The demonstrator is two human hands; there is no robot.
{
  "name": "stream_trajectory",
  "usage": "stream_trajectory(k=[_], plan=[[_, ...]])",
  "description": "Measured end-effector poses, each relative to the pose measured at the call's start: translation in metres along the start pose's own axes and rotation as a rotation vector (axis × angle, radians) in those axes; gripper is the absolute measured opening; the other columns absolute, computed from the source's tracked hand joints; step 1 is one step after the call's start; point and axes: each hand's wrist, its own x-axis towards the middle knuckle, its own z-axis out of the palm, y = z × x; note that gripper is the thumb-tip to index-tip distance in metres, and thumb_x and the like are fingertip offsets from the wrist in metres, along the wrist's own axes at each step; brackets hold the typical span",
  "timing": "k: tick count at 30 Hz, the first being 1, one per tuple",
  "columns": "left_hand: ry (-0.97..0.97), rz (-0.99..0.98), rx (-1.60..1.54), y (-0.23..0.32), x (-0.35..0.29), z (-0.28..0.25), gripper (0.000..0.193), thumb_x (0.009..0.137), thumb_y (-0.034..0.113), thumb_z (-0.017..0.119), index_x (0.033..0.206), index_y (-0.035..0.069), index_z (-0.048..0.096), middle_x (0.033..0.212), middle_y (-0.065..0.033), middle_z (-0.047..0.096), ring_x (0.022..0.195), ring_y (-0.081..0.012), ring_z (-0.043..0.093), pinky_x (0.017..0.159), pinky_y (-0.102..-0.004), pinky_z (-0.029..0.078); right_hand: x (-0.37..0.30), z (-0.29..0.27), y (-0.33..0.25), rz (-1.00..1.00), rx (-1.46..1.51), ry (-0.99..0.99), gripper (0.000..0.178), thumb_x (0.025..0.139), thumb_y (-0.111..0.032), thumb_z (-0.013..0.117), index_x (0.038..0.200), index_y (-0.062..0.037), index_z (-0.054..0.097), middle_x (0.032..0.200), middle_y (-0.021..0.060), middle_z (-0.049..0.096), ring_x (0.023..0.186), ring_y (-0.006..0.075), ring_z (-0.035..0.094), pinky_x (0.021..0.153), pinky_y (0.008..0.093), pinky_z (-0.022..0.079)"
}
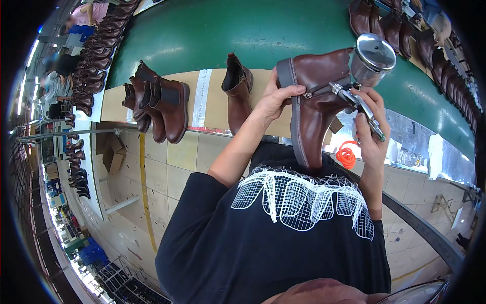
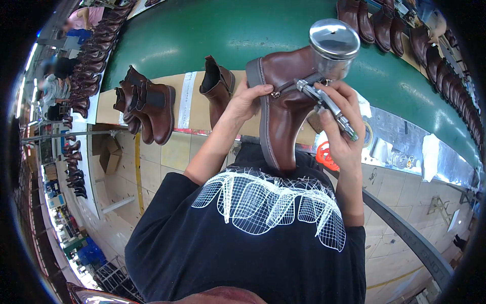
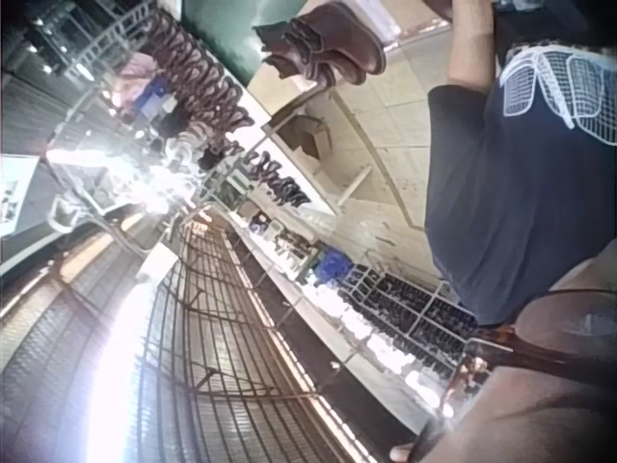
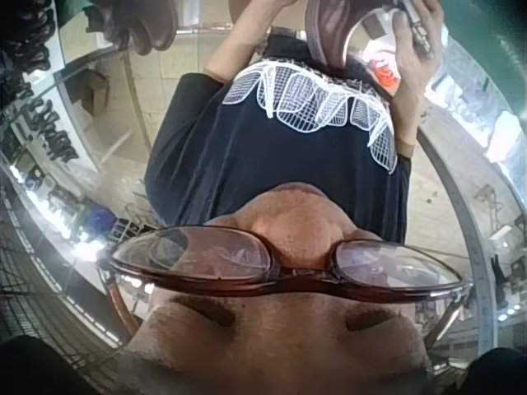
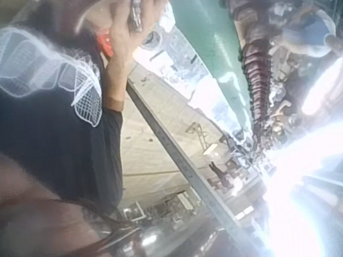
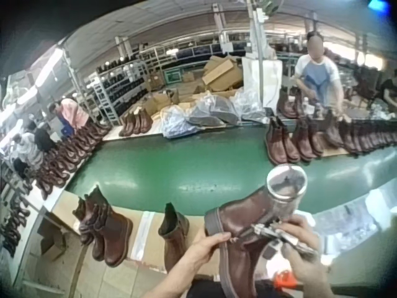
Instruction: Cleaning and applying finish to manufactured leather boots at a workstation.
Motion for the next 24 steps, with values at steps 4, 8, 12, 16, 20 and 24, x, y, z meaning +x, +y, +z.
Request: stream_trajectory(k=[4, 8, 12, 16, 20, 24], plan=[[0.185, 0.171, 0.046, 0.035, -0.007, 0.028, 0.097, 0.068, -0.001, 0.083, 0.144, 0.012, 0.024, 0.117, -0.0125, 0.056, 0.097, -0.0217, 0.065, 0.084, -0.0351, 0.056, -0.008, -0.012, -0.011, 0.06, -0.006, 0.061, 0.035, 0.086, -0.004, 0.057, 0.119, 0.0009, 0.065, 0.133, 0.0194, 0.054, 0.13, 0.0296, 0.047, 0.108, 0.0379, 0.032], [0.303, 0.544, 0.27, 0.047, -0.003, 0.034, 0.1, 0.066, -0.005, 0.085, 0.141, 0.009, 0.021, 0.116, -0.0136, 0.053, 0.098, -0.022, 0.063, 0.085, -0.0359, 0.055, -0.018, -0.012, -0.03, 0.118, 0.012, 0.015, 0.036, 0.088, -0.003, 0.055, 0.123, 0.0017, 0.06, 0.124, 0.0178, 0.061, 0.124, 0.0255, 0.052, 0.106, 0.0352, 0.035], [0.353, 0.657, 0.364, 0.049, -0.003, 0.037, 0.099, 0.067, -0.002, 0.086, 0.14, 0.01, 0.02, 0.123, -0.0135, 0.046, 0.107, -0.0222, 0.057, 0.09, -0.0356, 0.053, -0.017, -0.007, -0.047, 0.197, 0.016, -0.054, 0.036, 0.09, 0.0, 0.052, 0.126, 0.0023, 0.057, 0.114, 0.0114, 0.065, 0.1, 0.0147, 0.06, 0.089, 0.0281, 0.046], [0.401, 0.686, 0.345, 0.046, 0.0, 0.037, 0.1, 0.066, -0.002, 0.087, 0.14, 0.01, 0.02, 0.127, -0.0137, 0.042, 0.113, -0.0228, 0.052, 0.093, -0.0348, 0.049, -0.018, 0.001, -0.049, 0.253, 0.149, -0.05, 0.033, 0.093, -0.004, 0.055, 0.125, 0.0012, 0.057, 0.108, 0.0097, 0.064, 0.094, 0.0129, 0.061, 0.08, 0.0253, 0.048], [0.439, 0.692, 0.314, 0.04, 0.002, 0.035, 0.101, 0.066, -0.001, 0.087, 0.14, 0.01, 0.02, 0.129, -0.0134, 0.04, 0.116, -0.0234, 0.049, 0.096, -0.0349, 0.046, -0.019, 0.008, -0.047, 0.212, 0.131, -0.034, 0.031, 0.092, -0.005, 0.059, 0.123, 0.0002, 0.06, 0.105, 0.0075, 0.064, 0.09, 0.0117, 0.061, 0.078, 0.0244, 0.048], [0.437, 0.698, 0.307, 0.04, 0.001, 0.035, 0.102, 0.066, -0.001, 0.087, 0.14, 0.009, 0.019, 0.129, -0.0136, 0.039, 0.117, -0.0236, 0.048, 0.097, -0.0354, 0.046, -0.021, 0.01, -0.048, 0.266, 0.101, -0.06, 0.03, 0.09, -0.004, 0.061, 0.12, -0.0016, 0.061, 0.105, 0.0065, 0.065, 0.087, 0.0123, 0.058, 0.079, 0.026, 0.045]])
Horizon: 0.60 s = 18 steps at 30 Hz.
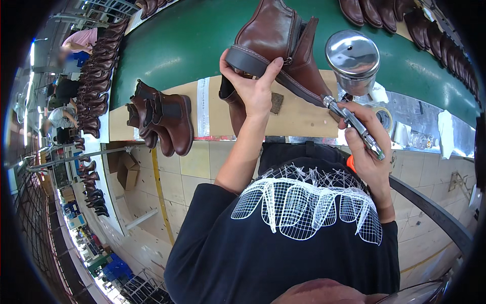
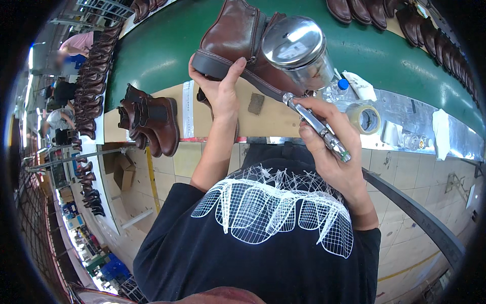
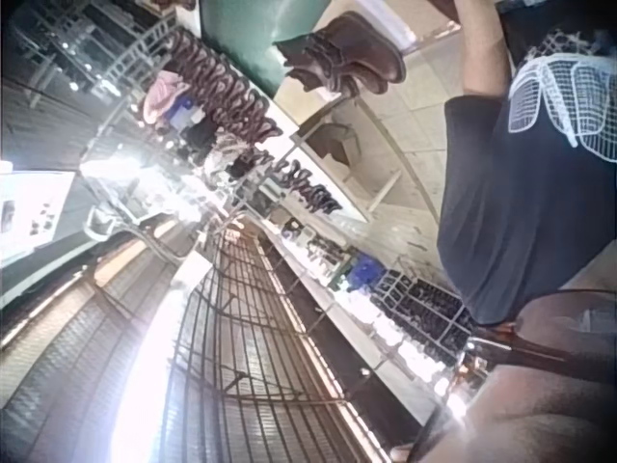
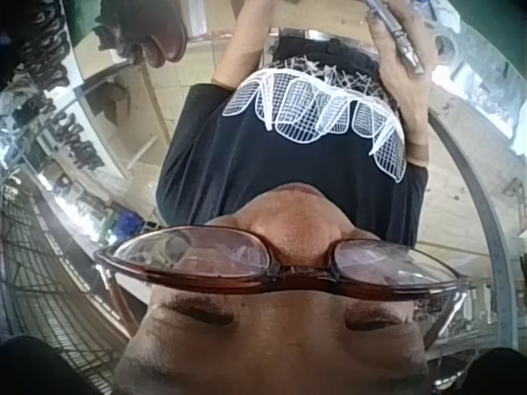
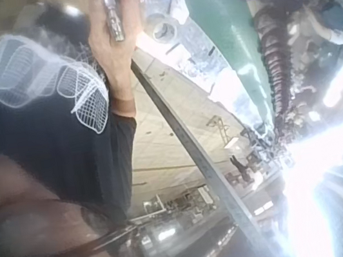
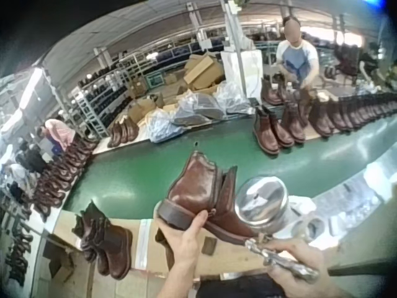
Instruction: Cleaning and applying finish to manufactured leather boots at a workstation.
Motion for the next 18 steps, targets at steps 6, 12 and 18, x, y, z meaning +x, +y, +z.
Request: stream_trajectory(k=[6, 12, 18], plan=[[-0.01, 0.013, -0.022, -0.0013, 0.0007, 0.0013, 0.104, 0.065, -0.001, 0.087, 0.141, 0.01, 0.018, 0.13, -0.0139, 0.038, 0.118, -0.0239, 0.047, 0.098, -0.0358, 0.046, 0.0008, 0.0035, 0.005, -0.061, -0.095, 0.033, 0.028, 0.089, -0.005, 0.063, 0.117, -0.003, 0.063, 0.104, 0.0064, 0.067, 0.085, 0.0147, 0.056, 0.08, 0.0279, 0.042], [-0.006, 0.004, -0.03, -0.0027, 0.001, 0.0025, 0.104, 0.065, -0.002, 0.087, 0.142, 0.009, 0.018, 0.131, -0.0141, 0.037, 0.117, -0.0241, 0.047, 0.098, -0.0363, 0.045, -0.0018, 0.0012, 0.0077, -0.051, -0.088, 0.082, 0.028, 0.089, -0.005, 0.063, 0.117, -0.0031, 0.063, 0.106, 0.0072, 0.067, 0.086, 0.0146, 0.057, 0.081, 0.0273, 0.043], [-0.011, 0.012, 0.0, -0.0048, 0.0009, 0.0027, 0.102, 0.066, -0.003, 0.086, 0.141, 0.009, 0.018, 0.131, -0.0141, 0.037, 0.116, -0.0239, 0.048, 0.098, -0.0357, 0.045, -0.0078, -0.0041, 0.0051, 0.018, -0.047, 0.095, 0.027, 0.091, -0.004, 0.061, 0.119, -0.001, 0.062, 0.103, 0.0062, 0.066, 0.085, 0.0117, 0.058, 0.077, 0.0255, 0.045]])
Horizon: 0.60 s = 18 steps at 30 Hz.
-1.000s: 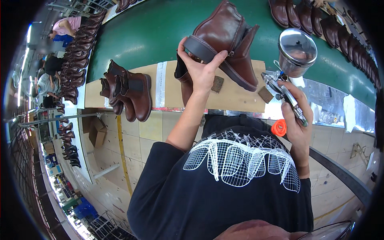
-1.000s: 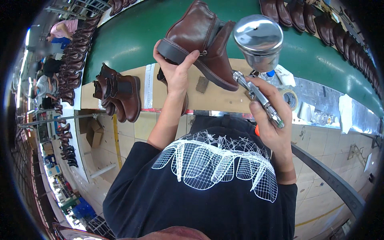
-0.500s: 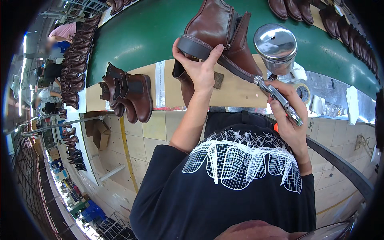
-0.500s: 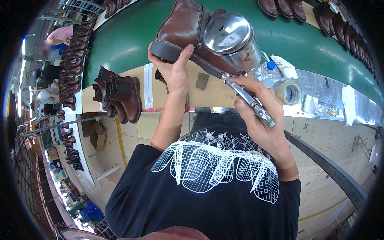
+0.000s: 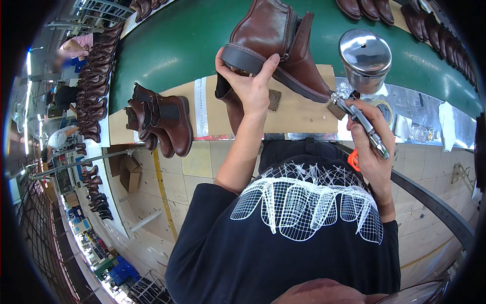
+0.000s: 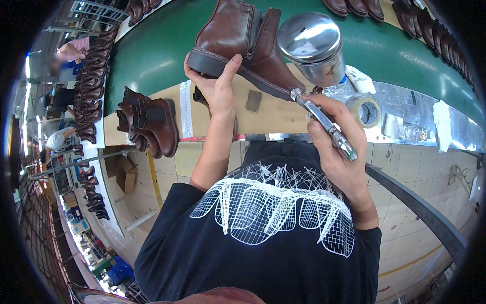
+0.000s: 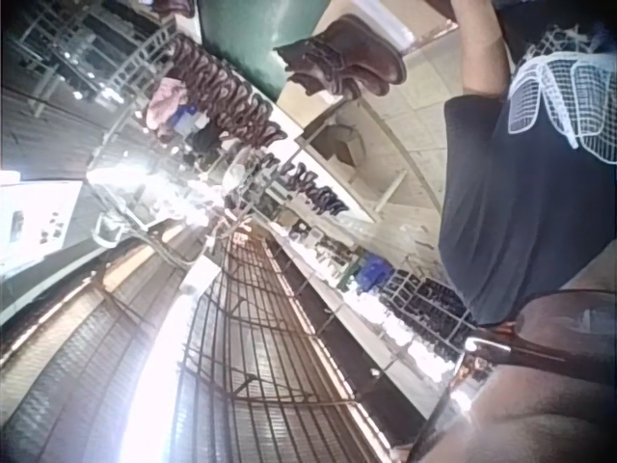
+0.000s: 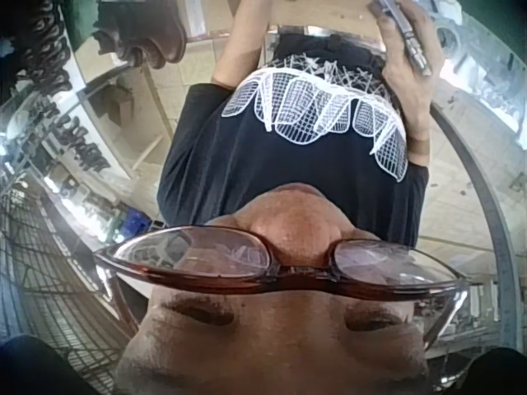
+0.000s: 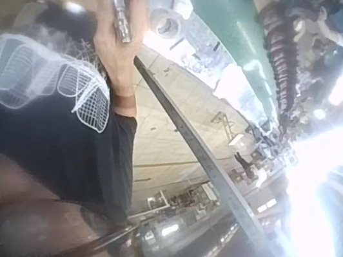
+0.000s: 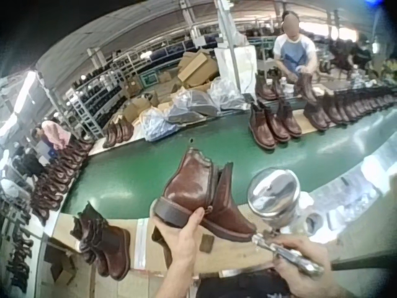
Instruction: Cleaning and applying finish to manufactured leather boots at a workstation.
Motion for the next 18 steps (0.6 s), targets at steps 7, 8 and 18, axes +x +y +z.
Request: stream_trajectory(k=[7, 8, 18], plan=[[0.008, -0.031, -0.034, -0.003, -0.001, -0.003, 0.102, 0.065, -0.001, 0.087, 0.141, 0.008, 0.019, 0.129, -0.0137, 0.039, 0.116, -0.023, 0.048, 0.098, -0.035, 0.045, -0.004, -0.005, 0.005, 0.003, 0.08, 0.064, 0.028, 0.095, -0.004, 0.057, 0.122, 0.0012, 0.06, 0.105, 0.0068, 0.063, 0.09, 0.0111, 0.059, 0.081, 0.0247, 0.048], [0.014, -0.032, -0.026, -0.005, 0.0, -0.004, 0.102, 0.065, -0.001, 0.088, 0.141, 0.008, 0.02, 0.128, -0.0136, 0.04, 0.115, -0.023, 0.048, 0.097, -0.0347, 0.045, -0.005, -0.005, 0.004, 0.019, 0.1, 0.07, 0.028, 0.095, -0.004, 0.057, 0.122, 0.0016, 0.06, 0.105, 0.007, 0.063, 0.091, 0.0115, 0.059, 0.081, 0.0252, 0.047], [0.047, -0.343, -0.109, -0.006, -0.003, -0.014, 0.094, 0.068, 0.001, 0.084, 0.139, 0.008, 0.024, 0.122, -0.0118, 0.046, 0.108, -0.0229, 0.055, 0.087, -0.0395, 0.053, -0.007, -0.022, 0.008, -0.007, -0.013, 0.157, 0.027, 0.093, -0.003, 0.054, 0.119, 0.0016, 0.062, 0.096, 0.0065, 0.064, 0.09, 0.0112, 0.057, 0.08, 0.0249, 0.044]])
